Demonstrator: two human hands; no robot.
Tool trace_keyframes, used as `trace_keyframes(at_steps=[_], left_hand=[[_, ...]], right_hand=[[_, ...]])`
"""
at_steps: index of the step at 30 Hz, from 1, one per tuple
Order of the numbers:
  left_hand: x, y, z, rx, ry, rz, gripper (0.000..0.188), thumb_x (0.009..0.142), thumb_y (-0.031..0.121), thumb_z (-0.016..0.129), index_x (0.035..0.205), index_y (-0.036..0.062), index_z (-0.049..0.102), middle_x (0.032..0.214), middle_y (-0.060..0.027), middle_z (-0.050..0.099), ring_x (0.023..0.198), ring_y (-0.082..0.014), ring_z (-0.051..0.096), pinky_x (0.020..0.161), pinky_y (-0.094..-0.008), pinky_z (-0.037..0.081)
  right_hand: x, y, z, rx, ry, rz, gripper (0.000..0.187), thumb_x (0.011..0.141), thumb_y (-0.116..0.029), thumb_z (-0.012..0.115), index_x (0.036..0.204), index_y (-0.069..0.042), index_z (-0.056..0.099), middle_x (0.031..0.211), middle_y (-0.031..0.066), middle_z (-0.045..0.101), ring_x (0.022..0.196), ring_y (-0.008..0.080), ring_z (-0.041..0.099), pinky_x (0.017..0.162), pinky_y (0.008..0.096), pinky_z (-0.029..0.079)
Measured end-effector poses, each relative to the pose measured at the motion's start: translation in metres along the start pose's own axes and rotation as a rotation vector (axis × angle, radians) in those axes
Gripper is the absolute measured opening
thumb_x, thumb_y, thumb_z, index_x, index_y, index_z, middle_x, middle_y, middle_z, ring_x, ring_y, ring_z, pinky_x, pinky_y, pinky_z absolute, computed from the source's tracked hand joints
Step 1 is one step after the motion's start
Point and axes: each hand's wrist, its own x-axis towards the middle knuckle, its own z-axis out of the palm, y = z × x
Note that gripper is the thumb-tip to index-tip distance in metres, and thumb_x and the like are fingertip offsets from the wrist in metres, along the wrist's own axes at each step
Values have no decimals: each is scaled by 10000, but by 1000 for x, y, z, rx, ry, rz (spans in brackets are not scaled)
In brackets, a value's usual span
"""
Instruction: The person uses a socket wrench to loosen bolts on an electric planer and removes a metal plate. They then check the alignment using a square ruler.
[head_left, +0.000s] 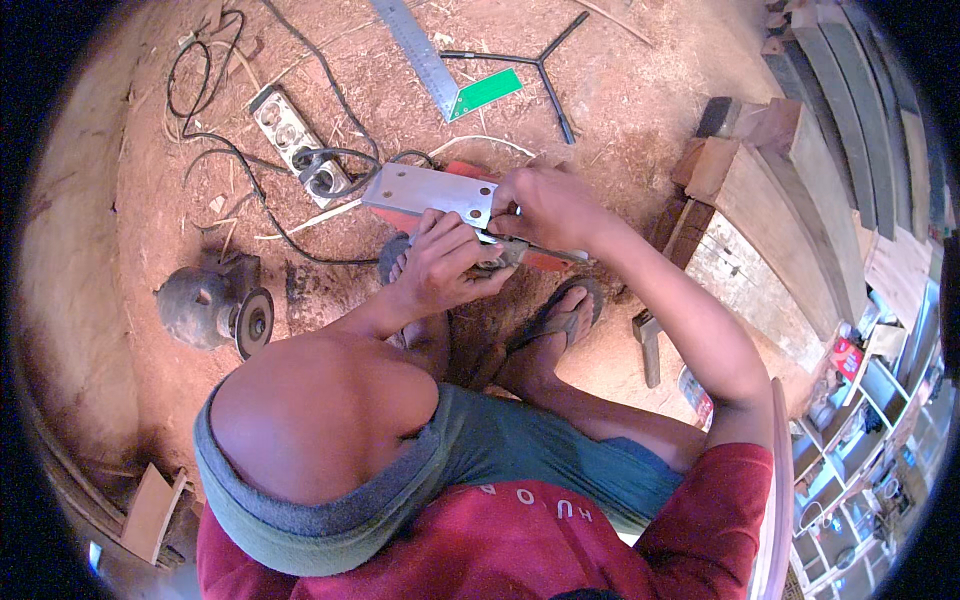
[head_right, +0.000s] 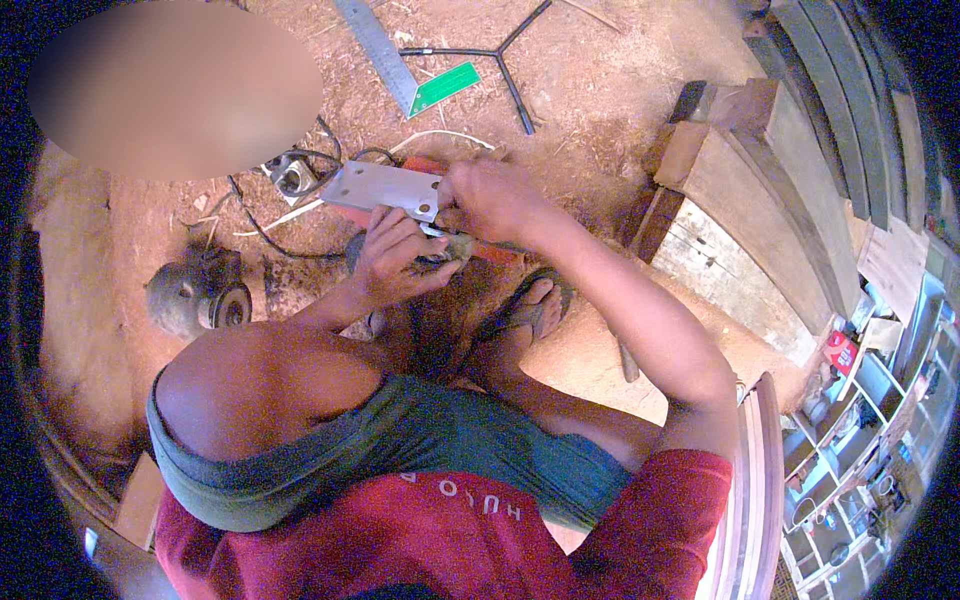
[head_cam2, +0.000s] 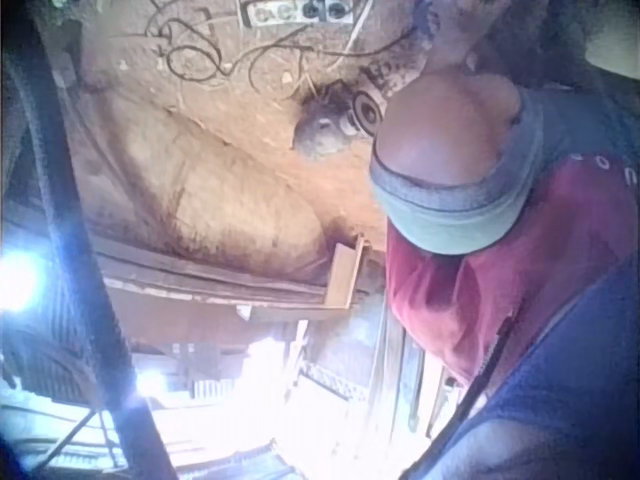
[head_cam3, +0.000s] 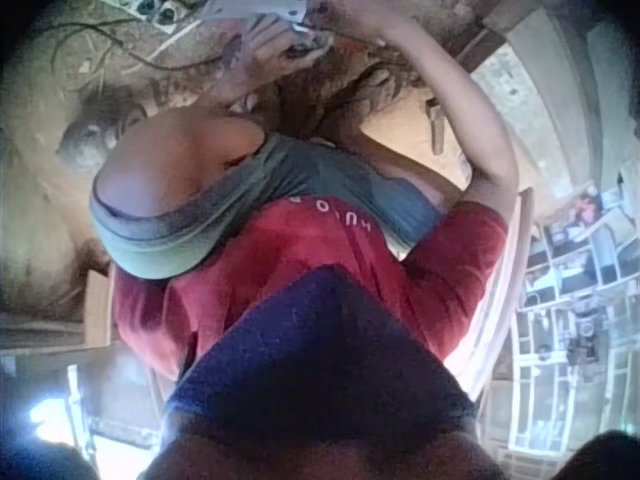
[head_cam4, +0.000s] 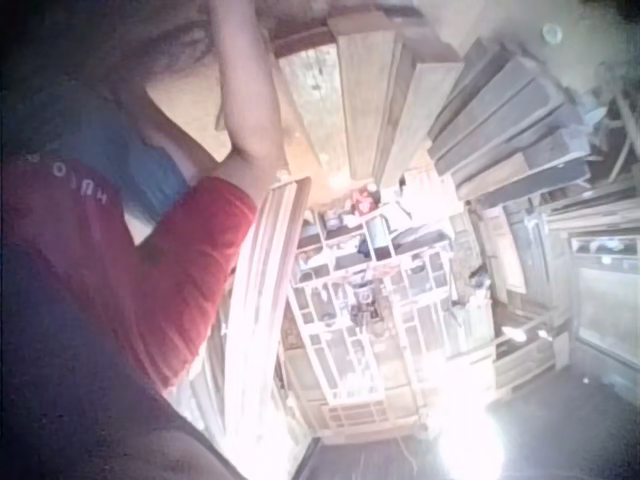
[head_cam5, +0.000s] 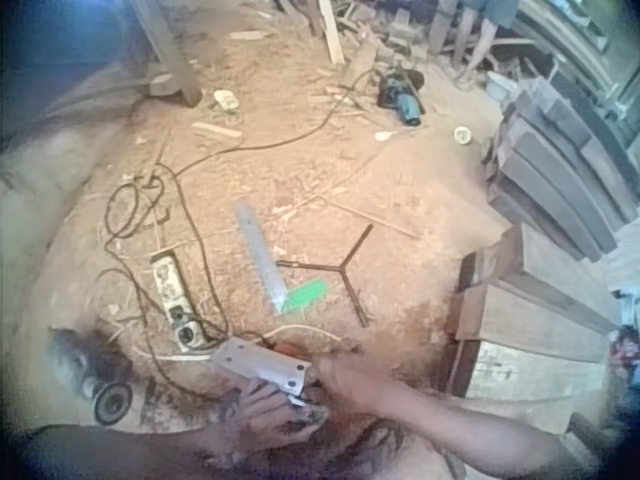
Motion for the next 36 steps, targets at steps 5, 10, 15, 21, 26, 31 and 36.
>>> trace_keyframes(at_steps=[5, 10, 15, 21, 26, 31, 36], left_hand=[[-1, -1, 6, -14, 4, -6, 301, 675, 230, 947, 879, 128, 749, 842, -10, 631, 830, -221, 613, 720, -385, 399], [3, 0, 1, -43, -3, -27, 303, 675, 235, 948, 874, 121, 750, 877, -20, 659, 841, -227, 627, 739, -384, 413], [-3, -1, -2, -51, -12, -62, 313, 678, 226, 949, 860, 108, 723, 896, -38, 673, 873, -245, 651, 790, -390, 446], [-4, -2, 4, -65, 18, -75, 336, 669, 220, 954, 862, 99, 708, 882, -45, 669, 877, -262, 654, 782, -395, 454], [0, -1, 4, -78, 4, -66, 328, 672, 216, 953, 848, 104, 700, 855, -45, 659, 844, -262, 641, 751, -392, 446], [-2, -2, 0, -56, 21, -73, 318, 678, 218, 952, 824, 107, 692, 820, -43, 637, 809, -261, 627, 715, -395, 434], [-2, -3, 7, -89, 2, -81, 325, 690, 232, 955, 837, 90, 702, 814, -51, 641, 805, -261, 625, 715, -411, 435]], right_hand=[[14, 25, 15, 55, -18, -125, 131, 886, -205, 769, 981, -118, 795, 1035, 133, 742, 1026, 351, 711, 918, 489, 528], [14, 23, 8, 15, -65, -186, 133, 875, -143, 750, 998, -106, 785, 1037, 123, 739, 1051, 341, 705, 926, 481, 530], [6, 38, -4, 46, -74, -288, 279, 837, -95, 729, 1110, -140, 769, 1135, 87, 744, 1119, 310, 696, 973, 473, 514], [-1, 38, -6, -201, -48, -399, 280, 893, -121, 637, 1141, -146, 764, 1229, 73, 742, 1223, 258, 668, 1052, 443, 493], [-7, 38, -2, -319, 30, -467, 297, 911, -150, 594, 1163, -136, 751, 1230, 56, 742, 1217, 255, 672, 1061, 432, 501], [-1, 46, 10, -426, 87, -565, 323, 893, -197, 616, 1187, -126, 731, 1223, 52, 738, 1206, 257, 675, 1030, 413, 529], [-21, 75, 14, -536, 483, -819, 316, 897, -172, 624, 1191, -93, 707, 1198, 103, 723, 1150, 309, 674, 1000, 423, 538]])
